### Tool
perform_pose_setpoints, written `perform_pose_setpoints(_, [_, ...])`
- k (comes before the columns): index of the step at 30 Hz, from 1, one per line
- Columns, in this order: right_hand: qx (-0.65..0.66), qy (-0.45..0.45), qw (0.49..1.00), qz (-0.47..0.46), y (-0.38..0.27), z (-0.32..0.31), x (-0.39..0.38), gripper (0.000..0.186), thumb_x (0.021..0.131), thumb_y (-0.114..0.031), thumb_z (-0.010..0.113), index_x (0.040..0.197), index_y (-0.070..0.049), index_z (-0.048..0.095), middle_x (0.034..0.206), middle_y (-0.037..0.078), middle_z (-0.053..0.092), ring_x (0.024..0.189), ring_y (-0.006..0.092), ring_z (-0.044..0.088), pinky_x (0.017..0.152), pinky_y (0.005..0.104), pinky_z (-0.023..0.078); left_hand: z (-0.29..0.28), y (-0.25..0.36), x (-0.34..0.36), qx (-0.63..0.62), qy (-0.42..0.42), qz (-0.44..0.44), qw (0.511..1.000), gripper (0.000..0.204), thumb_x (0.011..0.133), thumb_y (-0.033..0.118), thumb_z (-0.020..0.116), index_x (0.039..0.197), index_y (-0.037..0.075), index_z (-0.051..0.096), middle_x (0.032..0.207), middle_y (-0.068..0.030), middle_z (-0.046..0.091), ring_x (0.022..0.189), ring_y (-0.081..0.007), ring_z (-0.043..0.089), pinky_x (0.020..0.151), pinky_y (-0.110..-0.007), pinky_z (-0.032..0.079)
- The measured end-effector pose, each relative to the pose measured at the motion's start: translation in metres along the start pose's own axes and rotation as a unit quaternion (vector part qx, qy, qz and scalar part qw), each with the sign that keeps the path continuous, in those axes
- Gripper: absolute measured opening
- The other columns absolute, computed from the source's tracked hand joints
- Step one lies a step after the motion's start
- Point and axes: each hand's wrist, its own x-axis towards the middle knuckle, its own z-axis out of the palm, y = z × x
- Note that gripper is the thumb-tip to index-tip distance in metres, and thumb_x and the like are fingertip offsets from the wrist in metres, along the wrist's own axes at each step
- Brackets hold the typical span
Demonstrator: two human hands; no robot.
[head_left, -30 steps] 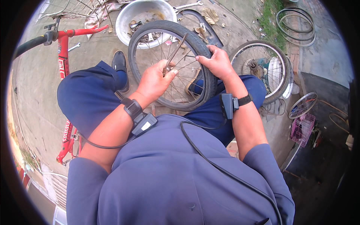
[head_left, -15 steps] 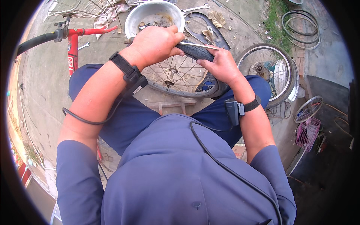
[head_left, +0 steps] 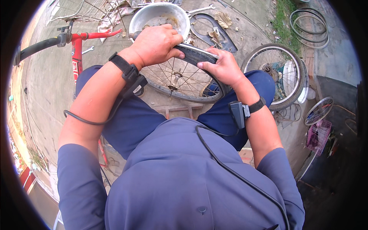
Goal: The person removes a bicycle tire from the rim, inspects the inner tube, and then uses a tire lever to mount the tire back onto the rim. The person also handles a small metal part from a nearby container.
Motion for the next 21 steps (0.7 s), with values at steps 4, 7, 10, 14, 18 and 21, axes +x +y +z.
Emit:
perform_pose_setpoints(4, [0.034, -0.020, 0.999, 0.035, 0.010, 0.000, 0.008, 0.050, 0.080, -0.031, 0.089, 0.118, -0.001, 0.075, 0.087, 0.013, 0.077, 0.077, 0.0171, 0.072, 0.075, 0.0331, 0.057, 0.002, -0.002, 0.003, -0.001, -0.005, -0.008, 1.000, 0.038, 0.086, 0.048, 0.076, 0.092, 0.011, 0.069, 0.090, -0.0029, 0.071, 0.099, -0.0256, 0.067, 0.077, -0.043, 0.059])
perform_pose_setpoints(7, [0.107, -0.035, 0.992, 0.049, 0.011, -0.001, 0.012, 0.051, 0.079, -0.031, 0.090, 0.117, 0.000, 0.075, 0.086, 0.013, 0.078, 0.076, 0.0162, 0.072, 0.074, 0.0329, 0.057, 0.006, -0.004, 0.004, -0.013, -0.002, -0.009, 1.000, 0.035, 0.084, 0.042, 0.079, 0.097, 0.010, 0.070, 0.091, -0.0062, 0.070, 0.094, -0.0293, 0.067, 0.078, -0.043, 0.056])
perform_pose_setpoints(10, [0.060, -0.020, 0.996, 0.059, 0.004, -0.002, 0.012, 0.051, 0.080, -0.037, 0.088, 0.115, -0.002, 0.076, 0.084, 0.014, 0.077, 0.075, 0.0200, 0.074, 0.073, 0.0339, 0.057, 0.012, -0.007, 0.006, 0.003, -0.003, -0.033, 0.999, 0.037, 0.085, 0.042, 0.079, 0.100, 0.010, 0.070, 0.091, -0.0068, 0.070, 0.095, -0.0302, 0.067, 0.078, -0.045, 0.055])
perform_pose_setpoints(14, [-0.129, 0.027, 0.991, 0.024, -0.009, 0.000, 0.001, 0.052, 0.084, -0.051, 0.080, 0.115, -0.009, 0.078, 0.078, 0.015, 0.073, 0.076, 0.0295, 0.073, 0.073, 0.0407, 0.057, 0.013, -0.009, 0.008, -0.008, 0.015, -0.028, 0.999, 0.037, 0.086, 0.043, 0.078, 0.102, 0.010, 0.070, 0.091, -0.0078, 0.071, 0.095, -0.0317, 0.067, 0.079, -0.046, 0.055])
perform_pose_setpoints(18, [-0.167, 0.063, 0.984, 0.009, -0.010, 0.007, -0.004, 0.052, 0.087, -0.060, 0.074, 0.112, -0.015, 0.080, 0.073, 0.014, 0.070, 0.075, 0.0347, 0.071, 0.072, 0.0466, 0.056, 0.009, -0.007, 0.008, -0.006, 0.002, -0.030, 1.000, 0.038, 0.086, 0.044, 0.078, 0.102, 0.011, 0.071, 0.088, -0.0092, 0.070, 0.093, -0.0327, 0.067, 0.078, -0.046, 0.055])
perform_pose_setpoints(21, [-0.129, 0.044, 0.991, 0.012, -0.001, 0.006, 0.002, 0.051, 0.087, -0.059, 0.076, 0.113, -0.015, 0.081, 0.075, 0.014, 0.072, 0.073, 0.0308, 0.072, 0.071, 0.0428, 0.056, 0.006, -0.006, 0.008, -0.016, 0.013, -0.018, 1.000, 0.038, 0.086, 0.045, 0.078, 0.101, 0.011, 0.071, 0.085, -0.0105, 0.069, 0.090, -0.0334, 0.067, 0.077, -0.047, 0.054])
